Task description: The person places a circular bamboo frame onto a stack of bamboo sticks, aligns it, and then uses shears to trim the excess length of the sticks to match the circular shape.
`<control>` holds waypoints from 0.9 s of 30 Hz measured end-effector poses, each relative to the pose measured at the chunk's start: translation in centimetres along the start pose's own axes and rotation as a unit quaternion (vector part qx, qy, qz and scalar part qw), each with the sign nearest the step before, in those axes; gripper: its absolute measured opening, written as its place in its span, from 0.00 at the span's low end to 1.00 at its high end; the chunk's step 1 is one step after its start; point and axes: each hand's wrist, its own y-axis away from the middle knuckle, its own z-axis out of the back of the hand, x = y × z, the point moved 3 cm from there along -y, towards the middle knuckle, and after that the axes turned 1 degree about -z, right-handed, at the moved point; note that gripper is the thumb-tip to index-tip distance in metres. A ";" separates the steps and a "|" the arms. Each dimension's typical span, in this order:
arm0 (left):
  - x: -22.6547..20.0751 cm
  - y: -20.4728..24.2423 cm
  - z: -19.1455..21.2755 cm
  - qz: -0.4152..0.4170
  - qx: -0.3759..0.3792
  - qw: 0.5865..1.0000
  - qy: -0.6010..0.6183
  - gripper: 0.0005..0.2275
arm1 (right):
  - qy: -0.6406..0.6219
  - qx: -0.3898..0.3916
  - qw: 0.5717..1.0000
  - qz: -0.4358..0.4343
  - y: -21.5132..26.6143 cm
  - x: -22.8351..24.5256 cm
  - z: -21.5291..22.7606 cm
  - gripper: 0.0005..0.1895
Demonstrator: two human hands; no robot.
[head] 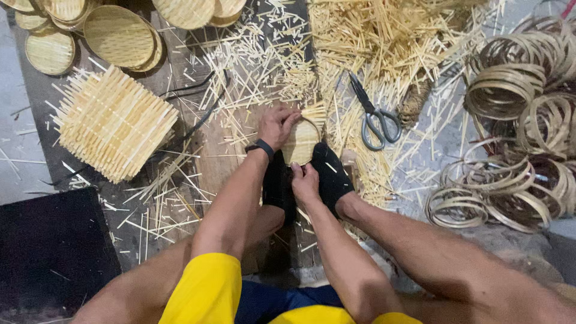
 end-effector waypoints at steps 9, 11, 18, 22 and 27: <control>1.3 -1.0 -0.8 0.047 0.043 0.995 0.078 0.09 | 0.164 -0.122 0.975 0.090 -5.3 8.5 5.7 0.16; 2.1 -1.3 -1.3 0.104 0.035 0.989 0.097 0.09 | 0.100 -0.084 0.990 0.055 -8.3 9.6 5.3 0.14; 5.1 -1.8 -3.0 0.148 0.016 0.972 0.184 0.10 | 0.037 -0.014 0.987 -0.155 -12.0 7.2 5.5 0.20; 5.8 -1.5 -3.4 0.176 0.047 0.965 0.188 0.11 | 0.099 0.005 0.988 -0.120 -11.5 9.6 6.7 0.20; 3.0 -1.1 -0.3 0.212 0.173 0.940 0.202 0.17 | 0.331 0.021 0.940 -0.078 -12.7 22.4 15.2 0.22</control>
